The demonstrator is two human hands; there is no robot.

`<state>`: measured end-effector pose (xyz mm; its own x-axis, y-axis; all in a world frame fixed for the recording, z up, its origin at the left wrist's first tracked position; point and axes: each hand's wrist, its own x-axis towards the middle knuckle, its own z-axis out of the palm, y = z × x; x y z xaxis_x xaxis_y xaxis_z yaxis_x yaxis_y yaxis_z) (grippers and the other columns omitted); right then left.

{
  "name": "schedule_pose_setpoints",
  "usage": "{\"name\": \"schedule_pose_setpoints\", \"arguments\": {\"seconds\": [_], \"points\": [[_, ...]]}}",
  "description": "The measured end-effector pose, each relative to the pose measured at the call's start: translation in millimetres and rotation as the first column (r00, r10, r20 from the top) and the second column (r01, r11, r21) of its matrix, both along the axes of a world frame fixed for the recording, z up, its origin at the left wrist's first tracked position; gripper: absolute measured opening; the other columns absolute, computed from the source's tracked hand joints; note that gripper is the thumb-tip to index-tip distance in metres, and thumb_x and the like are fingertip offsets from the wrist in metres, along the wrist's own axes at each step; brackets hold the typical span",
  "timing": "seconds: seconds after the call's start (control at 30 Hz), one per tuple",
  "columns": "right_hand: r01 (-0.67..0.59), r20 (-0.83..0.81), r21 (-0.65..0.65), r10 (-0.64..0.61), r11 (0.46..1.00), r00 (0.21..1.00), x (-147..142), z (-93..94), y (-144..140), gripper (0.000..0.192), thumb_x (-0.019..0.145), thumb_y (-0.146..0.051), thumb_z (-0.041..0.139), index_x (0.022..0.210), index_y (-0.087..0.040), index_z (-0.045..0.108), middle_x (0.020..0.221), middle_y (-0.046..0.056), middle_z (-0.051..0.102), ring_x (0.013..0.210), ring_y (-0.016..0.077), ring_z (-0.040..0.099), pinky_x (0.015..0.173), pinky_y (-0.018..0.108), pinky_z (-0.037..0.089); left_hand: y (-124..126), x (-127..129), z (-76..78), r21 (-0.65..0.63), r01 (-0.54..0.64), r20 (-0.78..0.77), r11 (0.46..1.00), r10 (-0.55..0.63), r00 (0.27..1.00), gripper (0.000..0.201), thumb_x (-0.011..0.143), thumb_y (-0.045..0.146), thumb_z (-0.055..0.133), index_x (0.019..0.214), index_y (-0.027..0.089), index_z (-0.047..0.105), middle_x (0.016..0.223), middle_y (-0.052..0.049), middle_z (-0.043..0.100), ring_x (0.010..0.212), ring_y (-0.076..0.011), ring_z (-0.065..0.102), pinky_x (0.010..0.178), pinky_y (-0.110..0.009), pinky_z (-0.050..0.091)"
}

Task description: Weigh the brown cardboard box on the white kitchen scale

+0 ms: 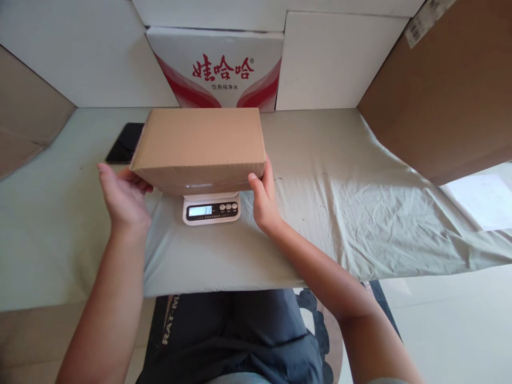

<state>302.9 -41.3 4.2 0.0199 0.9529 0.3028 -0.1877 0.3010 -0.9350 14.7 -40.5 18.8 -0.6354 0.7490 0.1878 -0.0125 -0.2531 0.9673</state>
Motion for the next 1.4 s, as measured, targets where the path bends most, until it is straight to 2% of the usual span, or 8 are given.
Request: {"name": "schedule_pose_setpoints", "arguments": {"seconds": [0.2,0.53,0.73,0.93,1.03,1.17,1.27,1.4], "points": [[0.020,0.052,-0.010,-0.019,1.000,0.998,0,0.6,0,0.083,0.105,-0.083,0.071,0.178,-0.044,0.064,0.191,0.004,0.069,0.187,0.0413,0.055,0.162,0.068,0.045,2,-4,1.0,-0.004,-0.048,0.010,0.999,0.048,0.999,0.112,0.081,0.128,0.052,0.096,0.020,0.082,0.106,-0.018,0.081,0.102,-0.0335,0.075,0.070,-0.037,0.034],[0.024,0.031,-0.005,-0.024,1.000,0.999,1,-3.8,3,0.084,0.106,-0.085,0.072,0.179,-0.046,0.063,0.196,0.004,0.065,0.191,0.0409,0.051,0.164,0.070,0.041,10,-9,-5.3,-0.010,-0.106,0.055,0.994,0.107,0.993,0.115,0.088,0.123,0.050,0.102,0.015,0.089,0.116,-0.023,0.089,0.105,-0.0312,0.081,0.069,-0.033,0.034],[0.067,0.031,-0.021,-0.067,0.998,0.997,7,-7.7,6,0.091,0.103,-0.092,0.069,0.183,-0.050,0.058,0.206,-0.002,0.053,0.202,0.0392,0.035,0.167,0.073,0.034,14,-13,-8.1,-0.017,-0.113,0.068,0.993,0.114,0.991,0.107,0.095,0.116,0.053,0.105,0.017,0.094,0.126,-0.024,0.093,0.110,-0.0316,0.084,0.071,-0.032,0.037],[0.071,0.041,0.008,-0.071,0.997,0.997,9,-13.4,10,0.088,0.107,-0.093,0.063,0.184,-0.050,0.058,0.209,-0.004,0.048,0.202,0.0377,0.035,0.167,0.070,0.035,18,-13,-16.6,0.013,-0.073,0.043,0.997,0.072,0.996,0.094,0.098,0.106,0.059,0.105,0.018,0.091,0.130,-0.024,0.092,0.117,-0.0337,0.085,0.079,-0.034,0.043],[0.070,0.011,0.025,-0.071,0.997,0.997,10,-16.0,12,0.085,0.107,-0.090,0.066,0.182,-0.051,0.060,0.209,-0.004,0.048,0.202,0.0381,0.035,0.167,0.070,0.032,19,-12,-18.8,0.041,-0.055,0.001,0.998,0.055,0.998,0.085,0.096,0.101,0.066,0.104,0.020,0.089,0.128,-0.021,0.092,0.120,-0.0350,0.085,0.083,-0.036,0.044],[0.060,-0.007,0.018,-0.060,0.998,0.998,11,-18.1,14,0.083,0.108,-0.088,0.069,0.181,-0.051,0.061,0.209,-0.003,0.048,0.203,0.0376,0.035,0.168,0.071,0.031,22,-10,-19.1,0.079,-0.044,-0.010,0.996,0.045,0.999,0.087,0.092,0.105,0.068,0.101,0.020,0.087,0.115,-0.017,0.090,0.104,-0.0306,0.078,0.081,-0.036,0.041],[0.065,0.012,0.013,-0.065,0.998,0.998,11,-19.9,15,0.087,0.106,-0.092,0.067,0.182,-0.050,0.060,0.209,-0.003,0.050,0.203,0.0374,0.035,0.167,0.072,0.032,24,-9,-17.7,0.059,-0.067,0.031,0.996,0.066,0.997,0.098,0.092,0.113,0.061,0.098,0.018,0.084,0.106,-0.016,0.084,0.089,-0.0253,0.067,0.077,-0.036,0.036],[0.056,0.013,0.013,-0.056,0.998,0.998,11,-23.8,19,0.088,0.106,-0.093,0.067,0.181,-0.049,0.062,0.208,-0.002,0.051,0.203,0.0375,0.035,0.167,0.072,0.031,23,-6,-12.8,0.024,-0.083,0.039,0.996,0.082,0.996,0.102,0.093,0.116,0.054,0.097,0.017,0.082,0.098,-0.014,0.077,0.085,-0.0242,0.062,0.073,-0.037,0.031]]}}
